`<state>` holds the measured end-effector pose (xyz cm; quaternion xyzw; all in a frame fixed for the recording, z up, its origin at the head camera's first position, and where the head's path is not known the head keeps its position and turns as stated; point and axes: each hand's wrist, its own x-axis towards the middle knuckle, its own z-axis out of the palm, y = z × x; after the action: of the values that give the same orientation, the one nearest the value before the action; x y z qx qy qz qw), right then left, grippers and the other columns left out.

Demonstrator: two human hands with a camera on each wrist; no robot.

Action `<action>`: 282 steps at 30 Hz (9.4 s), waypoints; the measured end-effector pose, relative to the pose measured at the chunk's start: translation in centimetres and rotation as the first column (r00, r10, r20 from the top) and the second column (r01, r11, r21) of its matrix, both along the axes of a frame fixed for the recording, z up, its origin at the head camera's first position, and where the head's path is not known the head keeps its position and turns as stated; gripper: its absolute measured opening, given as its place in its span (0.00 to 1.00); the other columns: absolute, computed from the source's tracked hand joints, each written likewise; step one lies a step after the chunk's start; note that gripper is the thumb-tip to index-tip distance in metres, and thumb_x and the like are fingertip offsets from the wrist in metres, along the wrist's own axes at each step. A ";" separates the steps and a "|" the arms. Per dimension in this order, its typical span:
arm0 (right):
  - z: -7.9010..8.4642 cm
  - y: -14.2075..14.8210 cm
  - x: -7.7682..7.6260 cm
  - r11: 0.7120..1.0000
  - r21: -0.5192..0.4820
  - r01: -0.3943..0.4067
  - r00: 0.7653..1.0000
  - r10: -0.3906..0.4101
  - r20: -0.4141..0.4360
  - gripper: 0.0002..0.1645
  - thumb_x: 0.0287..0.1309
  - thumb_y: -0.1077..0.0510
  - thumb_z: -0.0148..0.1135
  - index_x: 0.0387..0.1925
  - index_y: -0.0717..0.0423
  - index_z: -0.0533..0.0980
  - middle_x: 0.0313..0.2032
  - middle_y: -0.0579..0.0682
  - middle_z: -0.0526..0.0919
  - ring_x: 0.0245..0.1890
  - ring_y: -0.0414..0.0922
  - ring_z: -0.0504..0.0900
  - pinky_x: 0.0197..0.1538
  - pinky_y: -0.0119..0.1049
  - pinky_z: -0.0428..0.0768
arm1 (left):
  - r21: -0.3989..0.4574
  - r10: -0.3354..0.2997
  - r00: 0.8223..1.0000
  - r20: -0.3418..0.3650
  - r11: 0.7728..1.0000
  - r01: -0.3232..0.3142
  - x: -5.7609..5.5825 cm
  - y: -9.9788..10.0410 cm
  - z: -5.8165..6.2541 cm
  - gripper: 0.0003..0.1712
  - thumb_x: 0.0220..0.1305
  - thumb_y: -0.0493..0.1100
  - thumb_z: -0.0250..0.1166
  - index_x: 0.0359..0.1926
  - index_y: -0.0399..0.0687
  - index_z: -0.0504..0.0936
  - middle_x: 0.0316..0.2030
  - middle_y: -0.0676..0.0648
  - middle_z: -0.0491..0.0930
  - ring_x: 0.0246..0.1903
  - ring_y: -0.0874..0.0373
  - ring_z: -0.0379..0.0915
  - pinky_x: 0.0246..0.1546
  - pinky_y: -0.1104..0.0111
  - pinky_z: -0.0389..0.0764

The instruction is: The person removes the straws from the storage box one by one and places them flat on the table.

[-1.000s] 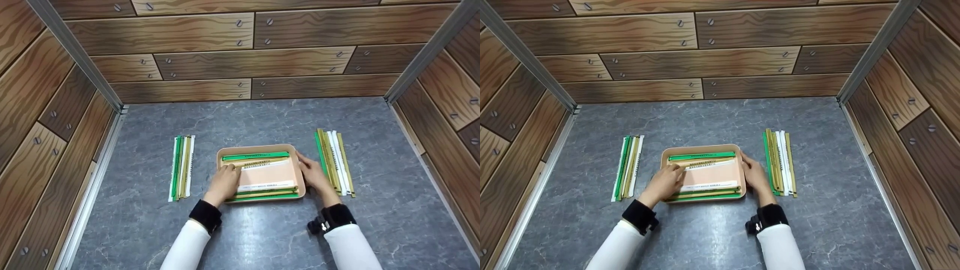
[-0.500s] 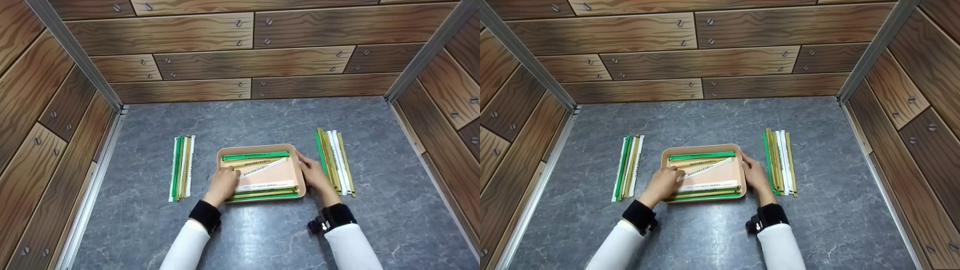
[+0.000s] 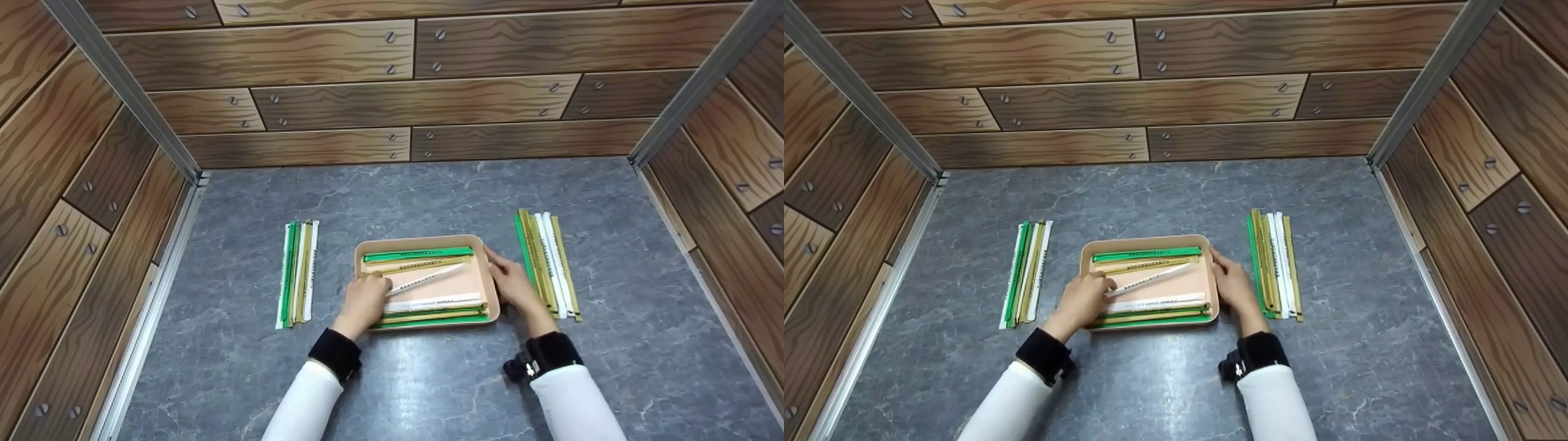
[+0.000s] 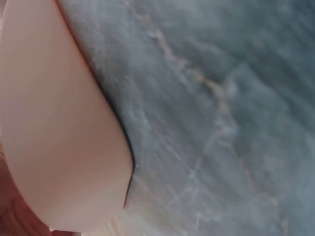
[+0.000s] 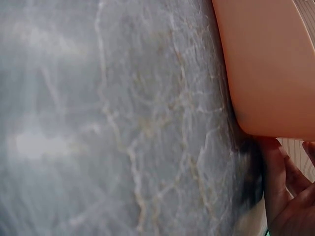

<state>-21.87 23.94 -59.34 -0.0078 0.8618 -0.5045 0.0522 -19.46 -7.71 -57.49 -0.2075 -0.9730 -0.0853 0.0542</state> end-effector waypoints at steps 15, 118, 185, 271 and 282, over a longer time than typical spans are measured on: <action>0.0 0.0 0.0 1.000 -0.004 0.002 0.999 -0.001 0.032 0.27 0.74 0.60 0.47 0.72 0.55 0.62 0.67 0.67 0.63 0.66 0.61 0.64 0.65 0.53 0.64 | 0.366 0.298 0.955 0.013 0.887 -0.282 1.2 -3.6 2.6 0.13 0.55 0.30 0.67 0.42 0.45 0.88 0.34 0.43 0.82 0.27 0.44 0.80 0.23 0.54 0.80; 0.1 -0.1 0.1 0.998 -0.056 0.016 0.998 -0.012 0.063 0.28 0.74 0.59 0.48 0.72 0.53 0.61 0.68 0.65 0.63 0.67 0.58 0.64 0.64 0.51 0.66 | -0.116 -0.031 0.977 0.213 0.992 0.057 -3.5 0.1 1.1 0.21 0.69 0.36 0.51 0.61 0.37 0.75 0.56 0.34 0.74 0.57 0.39 0.69 0.62 0.51 0.65; -0.1 0.0 -0.1 0.999 -0.048 0.006 0.999 -0.004 0.037 0.27 0.74 0.60 0.48 0.71 0.56 0.63 0.67 0.66 0.63 0.68 0.61 0.62 0.67 0.53 0.61 | 0.424 0.525 0.846 0.088 0.749 -0.509 0.8 -10.4 2.9 0.09 0.61 0.32 0.65 0.42 0.37 0.86 0.37 0.35 0.83 0.33 0.35 0.81 0.30 0.45 0.78; 0.2 -0.5 0.1 1.000 -0.004 0.024 0.999 -0.024 0.022 0.27 0.74 0.61 0.48 0.71 0.57 0.63 0.60 0.68 0.73 0.56 0.59 0.76 0.56 0.49 0.74 | -0.057 -0.004 0.994 0.106 0.998 0.011 -1.0 0.5 0.1 0.17 0.66 0.36 0.57 0.54 0.46 0.82 0.42 0.40 0.80 0.40 0.45 0.76 0.37 0.54 0.80; 0.5 -0.9 0.4 0.987 0.149 0.057 0.994 -0.043 -0.096 0.24 0.72 0.62 0.51 0.67 0.61 0.69 0.48 0.68 0.81 0.41 0.58 0.83 0.40 0.48 0.82 | -0.019 -0.002 1.000 -0.006 1.000 0.001 -1.0 0.4 -0.6 0.10 0.62 0.34 0.60 0.41 0.46 0.86 0.35 0.43 0.82 0.32 0.48 0.78 0.29 0.54 0.81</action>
<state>-21.48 23.02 -58.86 -0.0053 0.8990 -0.4379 0.0001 -20.46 -7.30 -58.11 -0.2090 -0.9734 -0.0756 0.0553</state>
